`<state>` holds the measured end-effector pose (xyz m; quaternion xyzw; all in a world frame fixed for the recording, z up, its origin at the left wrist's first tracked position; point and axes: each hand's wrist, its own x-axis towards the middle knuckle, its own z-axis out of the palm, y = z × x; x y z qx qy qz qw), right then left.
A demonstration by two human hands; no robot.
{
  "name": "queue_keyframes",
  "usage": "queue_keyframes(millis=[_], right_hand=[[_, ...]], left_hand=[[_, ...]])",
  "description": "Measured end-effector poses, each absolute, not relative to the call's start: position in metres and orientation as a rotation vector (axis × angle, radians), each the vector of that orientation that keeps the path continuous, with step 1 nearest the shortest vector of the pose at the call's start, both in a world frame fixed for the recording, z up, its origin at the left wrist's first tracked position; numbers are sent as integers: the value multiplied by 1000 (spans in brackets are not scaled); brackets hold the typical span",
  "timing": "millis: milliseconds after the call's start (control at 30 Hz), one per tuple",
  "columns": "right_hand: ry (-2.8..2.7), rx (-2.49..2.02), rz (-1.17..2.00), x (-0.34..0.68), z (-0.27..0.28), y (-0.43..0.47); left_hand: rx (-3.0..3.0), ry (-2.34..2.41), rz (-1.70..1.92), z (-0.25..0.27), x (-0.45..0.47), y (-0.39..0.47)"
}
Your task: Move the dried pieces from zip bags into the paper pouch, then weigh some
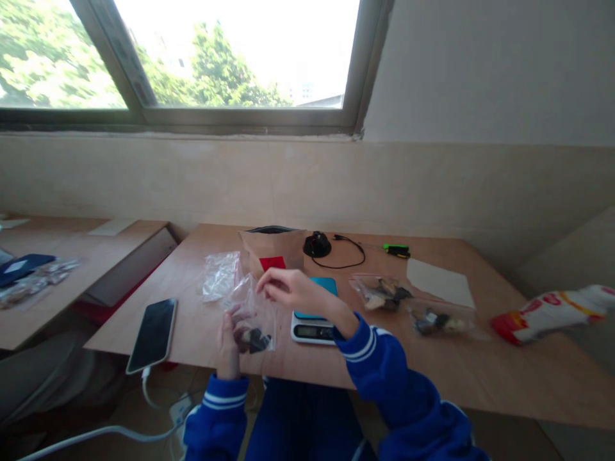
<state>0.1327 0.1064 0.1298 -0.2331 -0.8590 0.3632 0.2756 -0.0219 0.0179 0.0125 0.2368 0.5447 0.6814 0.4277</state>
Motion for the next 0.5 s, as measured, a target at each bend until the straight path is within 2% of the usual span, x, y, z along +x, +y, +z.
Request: queue_keyframes(millis=[67, 233, 500], right_hand=[[-2399, -687, 1016, 130, 110, 91], [-2359, -873, 889, 123, 77, 83], [-2468, -603, 1060, 118, 58, 72]], left_hand=[[614, 1325, 1699, 17, -17, 19], [705, 1325, 1708, 21, -6, 19], [715, 1370, 1563, 0, -9, 22]])
